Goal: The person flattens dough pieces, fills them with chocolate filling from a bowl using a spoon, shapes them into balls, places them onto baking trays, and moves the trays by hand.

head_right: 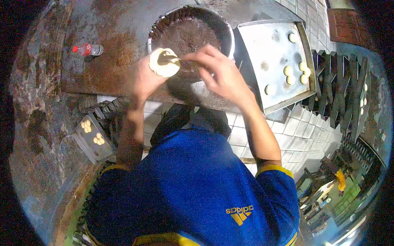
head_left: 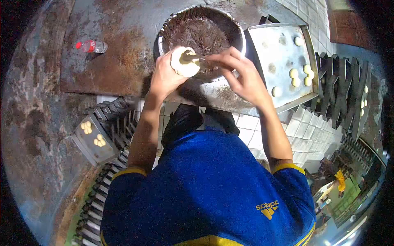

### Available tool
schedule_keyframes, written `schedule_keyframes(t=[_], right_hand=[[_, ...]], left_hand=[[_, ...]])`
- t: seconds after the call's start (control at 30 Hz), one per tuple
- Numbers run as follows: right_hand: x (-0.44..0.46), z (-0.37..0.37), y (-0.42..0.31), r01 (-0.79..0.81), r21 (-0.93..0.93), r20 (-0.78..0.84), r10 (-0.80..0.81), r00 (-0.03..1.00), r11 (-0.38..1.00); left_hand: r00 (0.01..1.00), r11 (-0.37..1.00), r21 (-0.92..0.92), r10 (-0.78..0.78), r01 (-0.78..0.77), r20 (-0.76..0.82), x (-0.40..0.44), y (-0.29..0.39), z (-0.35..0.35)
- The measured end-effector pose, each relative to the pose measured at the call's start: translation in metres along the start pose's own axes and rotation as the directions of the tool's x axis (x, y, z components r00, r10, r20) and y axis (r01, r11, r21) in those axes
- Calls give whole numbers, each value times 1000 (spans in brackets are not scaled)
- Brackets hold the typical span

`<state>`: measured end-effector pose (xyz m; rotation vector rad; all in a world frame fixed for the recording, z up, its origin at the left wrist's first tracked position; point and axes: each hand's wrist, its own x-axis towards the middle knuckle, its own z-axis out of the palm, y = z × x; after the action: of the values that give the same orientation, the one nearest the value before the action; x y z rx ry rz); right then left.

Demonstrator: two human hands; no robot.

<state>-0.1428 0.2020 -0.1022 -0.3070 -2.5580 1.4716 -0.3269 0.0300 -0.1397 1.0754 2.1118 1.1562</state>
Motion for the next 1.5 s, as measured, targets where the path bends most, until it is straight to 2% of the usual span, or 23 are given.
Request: schedule_keyframes(t=[0.03,0.07,0.2,0.3,0.37,0.43,0.47,0.5,0.53,0.57,0.6,0.63,0.7,0.8,0.9,0.93,1.0,1.1,1.13,1.3,1.37,1.43,1.5], right_hand=[[-4,6,-9,29,-123,-54,-35,998,992],[-7,10,-15,48,-245,-103,-75,992,968],[-28,31,-14,73,-303,-215,-142,966,950],[-49,47,-10,6,-267,-305,-90,948,964],[-67,59,2,-28,-246,-325,-55,944,969],[-90,73,21,-85,-118,-422,28,906,989],[-106,79,28,-176,-45,-432,140,891,983],[-128,97,56,-245,92,-487,258,834,965],[-156,119,93,-298,230,-522,376,766,927],[-184,134,121,-430,331,-523,543,658,840],[-215,149,158,-568,413,-490,699,520,712],[-249,161,204,-659,243,-517,670,532,711],[-277,157,240,-734,-200,-398,631,666,649],[-195,88,144,-559,-97,-407,480,777,823],[-108,34,21,-194,130,-402,230,886,972],[-94,25,1,-195,126,-413,230,881,973],[-76,13,-22,-70,13,-353,70,933,997],[-67,-1,-29,-160,92,-208,177,962,983],[-65,0,-27,-128,159,-234,164,958,979],[-64,5,-28,-141,362,-268,248,931,921],[-63,1,-46,-200,573,-210,378,902,795],[-61,0,-55,-165,487,-248,317,915,858],[-60,-3,-66,-113,95,-306,137,942,989]], left_hand=[[995,992,-70,103,-101,21,2,8,1],[997,989,-124,78,-76,9,-1,18,0],[962,965,-54,251,-258,-107,-1,13,3],[991,986,-105,132,-131,0,-3,4,14],[988,986,-72,152,-149,41,-4,-20,30],[998,972,-226,-62,61,5,1,-47,52],[958,918,-272,-278,288,73,3,-47,55],[959,920,-269,-273,285,80,3,-41,56],[985,955,-241,-168,173,44,1,-35,58],[998,976,-209,-60,61,12,-2,-30,58],[992,981,-175,-66,85,110,-3,-25,56],[991,981,-175,-61,81,116,-3,-25,57],[971,979,-204,61,-13,231,-5,-26,61],[929,973,-227,123,-43,350,-4,-4,59],[858,965,-255,183,-64,479,-3,16,61],[801,960,-276,203,-49,564,-1,18,63],[677,960,-278,212,-11,705,3,25,58],[643,968,-249,181,16,744,8,36,43],[623,964,-259,168,57,764,7,49,34],[752,863,-505,313,31,581,-10,46,25],[791,724,-587,94,362,605,-18,51,20],[842,696,-612,22,375,540,-26,51,30],[859,665,-621,-60,414,508,-28,47,34]])
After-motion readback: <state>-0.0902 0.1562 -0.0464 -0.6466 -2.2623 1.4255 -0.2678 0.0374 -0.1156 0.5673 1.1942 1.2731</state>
